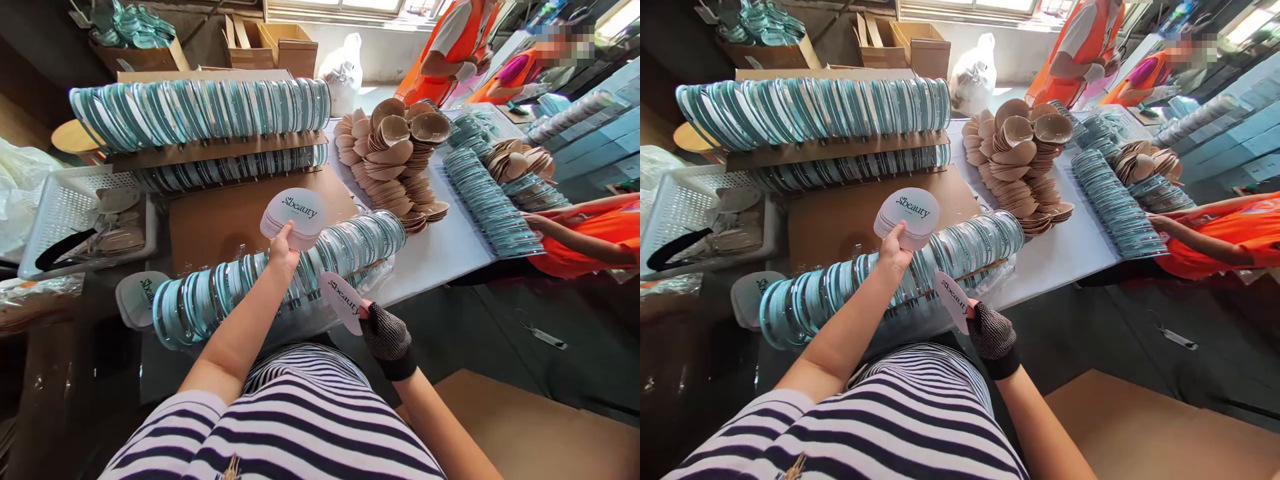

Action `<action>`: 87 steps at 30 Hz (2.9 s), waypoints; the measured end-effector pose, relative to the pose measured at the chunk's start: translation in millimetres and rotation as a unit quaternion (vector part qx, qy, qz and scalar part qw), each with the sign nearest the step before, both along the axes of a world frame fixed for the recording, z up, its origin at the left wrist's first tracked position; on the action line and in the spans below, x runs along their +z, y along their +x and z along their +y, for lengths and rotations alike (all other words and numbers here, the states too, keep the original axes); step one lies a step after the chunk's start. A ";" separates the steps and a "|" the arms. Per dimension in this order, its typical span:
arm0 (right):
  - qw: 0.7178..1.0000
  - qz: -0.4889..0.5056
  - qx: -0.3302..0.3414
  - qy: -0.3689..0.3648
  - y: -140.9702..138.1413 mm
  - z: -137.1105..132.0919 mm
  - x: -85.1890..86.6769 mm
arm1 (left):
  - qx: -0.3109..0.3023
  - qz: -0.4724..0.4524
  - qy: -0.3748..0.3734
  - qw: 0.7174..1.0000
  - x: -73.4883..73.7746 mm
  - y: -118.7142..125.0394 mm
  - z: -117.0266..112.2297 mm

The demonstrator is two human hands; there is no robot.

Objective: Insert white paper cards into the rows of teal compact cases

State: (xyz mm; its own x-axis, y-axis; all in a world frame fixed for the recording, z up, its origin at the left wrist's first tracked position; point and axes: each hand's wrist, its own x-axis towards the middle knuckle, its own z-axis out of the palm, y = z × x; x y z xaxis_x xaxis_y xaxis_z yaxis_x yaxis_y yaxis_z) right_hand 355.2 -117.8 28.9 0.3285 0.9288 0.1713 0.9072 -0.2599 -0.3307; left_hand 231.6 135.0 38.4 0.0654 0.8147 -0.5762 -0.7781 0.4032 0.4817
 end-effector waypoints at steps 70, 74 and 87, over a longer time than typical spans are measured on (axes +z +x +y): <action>0.935 0.155 -0.184 0.259 -41.5 127.1 30.0 | -0.056 0.005 0.059 0.997 6.4 -49.2 -26.7; 0.972 0.013 -0.161 0.168 -41.3 51.5 22.3 | -0.017 -0.002 0.005 1.000 5.6 -61.1 -2.2; 0.985 -0.018 -0.025 -0.168 -92.3 55.0 -6.0 | 0.003 0.009 0.045 0.999 -13.3 -66.4 2.6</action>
State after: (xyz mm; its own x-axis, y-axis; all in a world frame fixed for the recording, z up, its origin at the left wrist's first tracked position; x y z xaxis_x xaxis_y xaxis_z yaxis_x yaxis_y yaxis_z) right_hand 262.9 -62.8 22.9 0.3741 0.9180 -0.1318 0.9002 -0.3936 -0.1864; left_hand 165.2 137.6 25.0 0.0503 0.8640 -0.5010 -0.7719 0.3519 0.5294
